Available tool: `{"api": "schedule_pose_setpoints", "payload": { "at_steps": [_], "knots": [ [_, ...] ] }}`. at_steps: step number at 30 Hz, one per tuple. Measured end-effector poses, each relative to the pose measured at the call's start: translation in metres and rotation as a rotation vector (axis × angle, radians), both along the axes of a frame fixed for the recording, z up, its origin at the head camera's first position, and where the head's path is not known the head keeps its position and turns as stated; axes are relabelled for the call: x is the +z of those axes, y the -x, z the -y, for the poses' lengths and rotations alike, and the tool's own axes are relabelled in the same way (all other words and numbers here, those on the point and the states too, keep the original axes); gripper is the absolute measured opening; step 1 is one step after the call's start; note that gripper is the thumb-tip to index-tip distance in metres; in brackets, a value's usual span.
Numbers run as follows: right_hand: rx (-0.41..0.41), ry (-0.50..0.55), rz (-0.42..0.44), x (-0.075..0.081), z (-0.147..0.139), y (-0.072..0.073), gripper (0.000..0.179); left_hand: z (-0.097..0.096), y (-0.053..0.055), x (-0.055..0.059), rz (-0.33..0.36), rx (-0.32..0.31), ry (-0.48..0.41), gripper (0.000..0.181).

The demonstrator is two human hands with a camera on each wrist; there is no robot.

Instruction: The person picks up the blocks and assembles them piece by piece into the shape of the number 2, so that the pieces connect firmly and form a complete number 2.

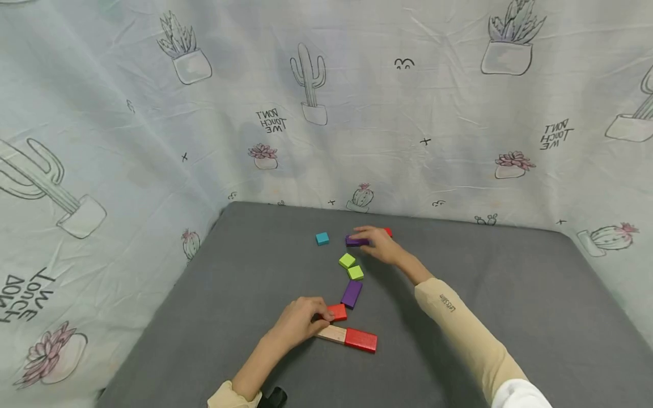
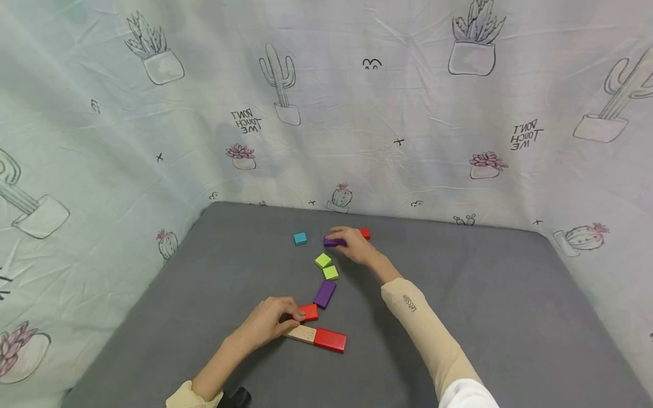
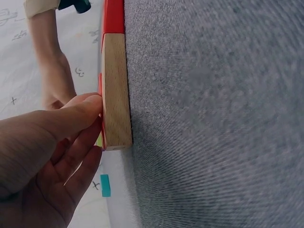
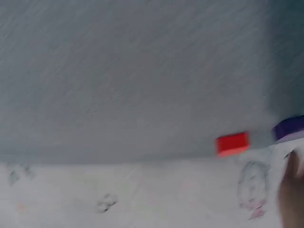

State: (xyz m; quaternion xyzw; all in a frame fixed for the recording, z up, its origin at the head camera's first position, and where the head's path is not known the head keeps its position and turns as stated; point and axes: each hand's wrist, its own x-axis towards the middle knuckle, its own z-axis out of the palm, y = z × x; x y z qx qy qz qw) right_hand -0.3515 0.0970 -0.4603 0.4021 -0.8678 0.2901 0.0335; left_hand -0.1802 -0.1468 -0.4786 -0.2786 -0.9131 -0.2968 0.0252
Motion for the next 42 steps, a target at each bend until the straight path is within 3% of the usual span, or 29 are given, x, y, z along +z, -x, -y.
{"api": "schedule_pose_setpoints", "payload": {
  "at_steps": [3,5,8,11,14,17,21,26,33,42],
  "knots": [
    [-0.238,-0.064,-0.028,0.000,-0.013,0.012,0.052,0.001,0.001,0.000,-0.005,0.009,0.005,0.009],
    [-0.334,-0.123,0.008,-0.003,-0.021,0.020,0.059,0.002,0.001,0.000,0.000,0.010,0.007,0.009],
    [-0.376,-0.210,0.060,-0.010,-0.029,0.027,0.056,0.002,0.001,0.000,0.007,0.007,0.011,0.009],
    [-0.400,-0.237,0.056,-0.014,-0.035,0.030,0.042,0.001,0.001,0.000,0.007,0.004,0.008,0.008],
    [-0.461,-0.214,0.031,-0.016,-0.039,0.030,0.032,-0.002,0.002,0.001,0.001,0.002,0.004,0.008],
    [-0.573,-0.160,0.036,-0.013,-0.043,0.029,0.030,-0.004,0.002,0.002,-0.003,-0.006,0.008,0.008],
    [-0.691,-0.012,0.041,-0.001,-0.047,0.029,0.029,-0.004,0.002,0.000,0.002,-0.011,0.011,0.009],
    [-0.736,0.174,0.062,0.015,-0.040,0.032,0.026,-0.001,0.002,-0.002,0.001,0.005,-0.006,0.008],
    [-0.788,0.298,0.076,0.031,-0.029,0.027,0.031,0.000,0.003,-0.001,0.007,0.002,-0.014,0.008],
    [-0.723,0.398,0.046,0.052,-0.013,0.020,0.032,-0.001,0.002,0.000,0.009,0.005,-0.011,0.009]
  ]
}}
